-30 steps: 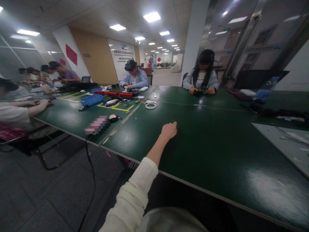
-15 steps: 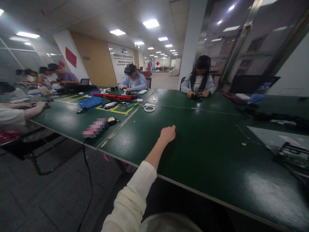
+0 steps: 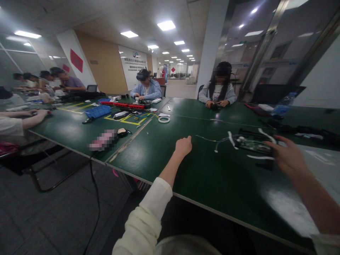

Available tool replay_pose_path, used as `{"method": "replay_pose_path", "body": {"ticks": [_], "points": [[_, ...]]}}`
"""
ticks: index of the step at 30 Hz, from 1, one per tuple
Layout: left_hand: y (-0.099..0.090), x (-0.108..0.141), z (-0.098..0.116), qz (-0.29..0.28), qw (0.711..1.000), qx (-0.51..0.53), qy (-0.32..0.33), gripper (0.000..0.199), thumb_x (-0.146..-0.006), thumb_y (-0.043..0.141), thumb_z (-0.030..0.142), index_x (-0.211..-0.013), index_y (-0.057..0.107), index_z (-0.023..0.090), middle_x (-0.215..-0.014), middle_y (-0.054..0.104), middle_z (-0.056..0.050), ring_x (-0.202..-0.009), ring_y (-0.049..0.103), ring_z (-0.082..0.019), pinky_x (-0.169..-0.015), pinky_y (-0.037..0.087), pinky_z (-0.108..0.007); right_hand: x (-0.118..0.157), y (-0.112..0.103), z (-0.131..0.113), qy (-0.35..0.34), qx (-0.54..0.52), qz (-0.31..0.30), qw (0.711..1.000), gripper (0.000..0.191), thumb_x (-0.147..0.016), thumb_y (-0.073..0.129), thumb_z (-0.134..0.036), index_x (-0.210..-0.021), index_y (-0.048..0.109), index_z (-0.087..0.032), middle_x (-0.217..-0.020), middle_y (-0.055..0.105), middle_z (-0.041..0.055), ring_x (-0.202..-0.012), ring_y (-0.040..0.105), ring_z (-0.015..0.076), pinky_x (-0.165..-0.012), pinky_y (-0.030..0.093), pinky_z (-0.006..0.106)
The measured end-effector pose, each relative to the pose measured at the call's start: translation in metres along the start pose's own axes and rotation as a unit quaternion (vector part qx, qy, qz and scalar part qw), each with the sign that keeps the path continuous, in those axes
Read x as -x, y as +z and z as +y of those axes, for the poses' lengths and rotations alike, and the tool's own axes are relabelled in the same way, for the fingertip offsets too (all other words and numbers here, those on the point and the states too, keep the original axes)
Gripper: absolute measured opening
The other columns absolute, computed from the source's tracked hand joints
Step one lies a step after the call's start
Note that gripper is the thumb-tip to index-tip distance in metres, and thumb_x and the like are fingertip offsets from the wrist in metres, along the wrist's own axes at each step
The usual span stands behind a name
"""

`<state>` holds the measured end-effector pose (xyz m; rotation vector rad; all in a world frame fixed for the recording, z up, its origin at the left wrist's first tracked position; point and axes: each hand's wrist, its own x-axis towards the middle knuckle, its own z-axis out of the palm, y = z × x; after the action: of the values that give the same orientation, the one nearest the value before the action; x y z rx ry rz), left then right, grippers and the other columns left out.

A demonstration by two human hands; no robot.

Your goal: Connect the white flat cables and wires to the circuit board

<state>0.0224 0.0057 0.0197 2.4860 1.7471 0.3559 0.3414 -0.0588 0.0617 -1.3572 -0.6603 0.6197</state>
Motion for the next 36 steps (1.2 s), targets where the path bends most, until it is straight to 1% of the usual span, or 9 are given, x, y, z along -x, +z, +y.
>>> {"method": "replay_pose_path", "body": {"ticks": [1, 5, 9, 14, 18, 24, 30, 33, 36], "points": [[-0.001, 0.000, -0.001, 0.015, 1.000, -0.003, -0.010, 0.024, -0.090, 0.029, 0.024, -0.109, 0.042, 0.016, -0.087, 0.063, -0.009, -0.079, 0.062, -0.018, -0.066, 0.045, -0.027, 0.004, 0.018, 0.009, 0.015, -0.014, -0.054, 0.998, 0.050, -0.066, 0.063, -0.003, -0.112, 0.053, -0.021, -0.081, 0.058, 0.0033, -0.060, 0.056, 0.0087, -0.049, 0.047, 0.015], [-0.002, 0.000, -0.007, 0.088, 0.995, -0.022, -0.048, 0.021, -0.090, 0.028, 0.023, -0.104, 0.043, 0.016, -0.086, 0.062, -0.008, -0.079, 0.062, -0.020, -0.065, 0.045, -0.029, 0.029, 0.082, 0.042, 0.097, -0.023, -0.135, 0.986, 0.055, -0.065, 0.062, -0.003, -0.115, 0.048, -0.022, -0.078, 0.059, 0.0025, -0.060, 0.059, 0.0134, -0.050, 0.052, 0.023], [0.000, -0.002, -0.008, 0.109, 0.993, -0.011, -0.044, 0.020, -0.091, 0.027, 0.023, -0.104, 0.042, 0.017, -0.081, 0.061, -0.006, -0.073, 0.062, -0.017, -0.062, 0.044, -0.026, 0.049, 0.111, 0.060, 0.096, 0.025, -0.200, 0.975, 0.057, -0.066, 0.064, -0.011, -0.118, 0.046, -0.025, -0.080, 0.061, 0.0023, -0.064, 0.061, 0.0164, -0.048, 0.052, 0.025], [0.004, -0.003, -0.007, 0.117, 0.993, -0.003, -0.022, 0.021, -0.091, 0.029, 0.023, -0.105, 0.042, 0.016, -0.081, 0.060, -0.006, -0.073, 0.060, -0.015, -0.062, 0.043, -0.025, 0.052, 0.114, 0.070, 0.028, 0.164, -0.254, 0.953, 0.053, -0.071, 0.062, -0.025, -0.121, 0.046, -0.027, -0.091, 0.064, 0.0034, -0.068, 0.062, 0.0175, -0.045, 0.049, 0.023], [0.005, -0.003, -0.005, 0.123, 0.992, 0.010, 0.015, 0.020, -0.090, 0.031, 0.020, -0.104, 0.044, 0.016, -0.090, 0.058, -0.006, -0.079, 0.058, -0.014, -0.065, 0.043, -0.023, 0.050, 0.111, 0.073, -0.002, 0.221, -0.256, 0.941, 0.053, -0.072, 0.061, -0.030, -0.123, 0.045, -0.028, -0.095, 0.063, 0.0038, -0.069, 0.062, 0.0180, -0.047, 0.051, 0.024], [0.007, -0.005, -0.006, 0.183, 0.983, 0.025, 0.013, 0.022, -0.090, 0.033, 0.027, -0.100, 0.050, 0.016, -0.100, 0.054, -0.007, -0.093, 0.052, -0.016, -0.076, 0.043, -0.027, 0.051, 0.110, 0.069, 0.048, 0.090, -0.262, 0.960, 0.056, -0.069, 0.064, -0.025, -0.121, 0.045, -0.029, -0.094, 0.064, 0.0034, -0.071, 0.064, 0.0191, -0.051, 0.054, 0.028], [0.010, -0.009, -0.011, 0.161, 0.983, 0.089, 0.007, 0.033, -0.091, 0.030, 0.039, -0.097, 0.053, 0.016, -0.096, 0.054, -0.007, -0.088, 0.053, -0.016, -0.075, 0.043, -0.029, 0.046, 0.109, 0.072, 0.050, 0.011, -0.224, 0.973, 0.055, -0.066, 0.066, -0.020, -0.117, 0.049, -0.024, -0.083, 0.065, 0.0026, -0.070, 0.064, 0.0177, -0.059, 0.055, 0.028], [0.007, -0.010, -0.013, 0.173, 0.977, 0.112, 0.051, 0.025, -0.088, 0.037, 0.033, -0.100, 0.052, 0.017, -0.100, 0.053, -0.007, -0.090, 0.052, -0.016, -0.075, 0.043, -0.028, 0.042, 0.106, 0.076, 0.026, 0.062, -0.213, 0.975, 0.056, -0.066, 0.066, -0.023, -0.119, 0.048, -0.025, -0.087, 0.065, 0.0027, -0.069, 0.063, 0.0179, -0.056, 0.055, 0.028], [0.002, -0.008, -0.012, 0.155, 0.968, 0.128, 0.149, 0.019, -0.085, 0.043, 0.027, -0.098, 0.054, 0.018, -0.101, 0.053, -0.005, -0.093, 0.050, -0.014, -0.079, 0.042, -0.026, 0.041, 0.104, 0.076, 0.006, 0.097, -0.203, 0.974, 0.055, -0.068, 0.064, -0.025, -0.120, 0.048, -0.025, -0.091, 0.065, 0.0030, -0.070, 0.063, 0.0178, -0.054, 0.054, 0.027]]}}
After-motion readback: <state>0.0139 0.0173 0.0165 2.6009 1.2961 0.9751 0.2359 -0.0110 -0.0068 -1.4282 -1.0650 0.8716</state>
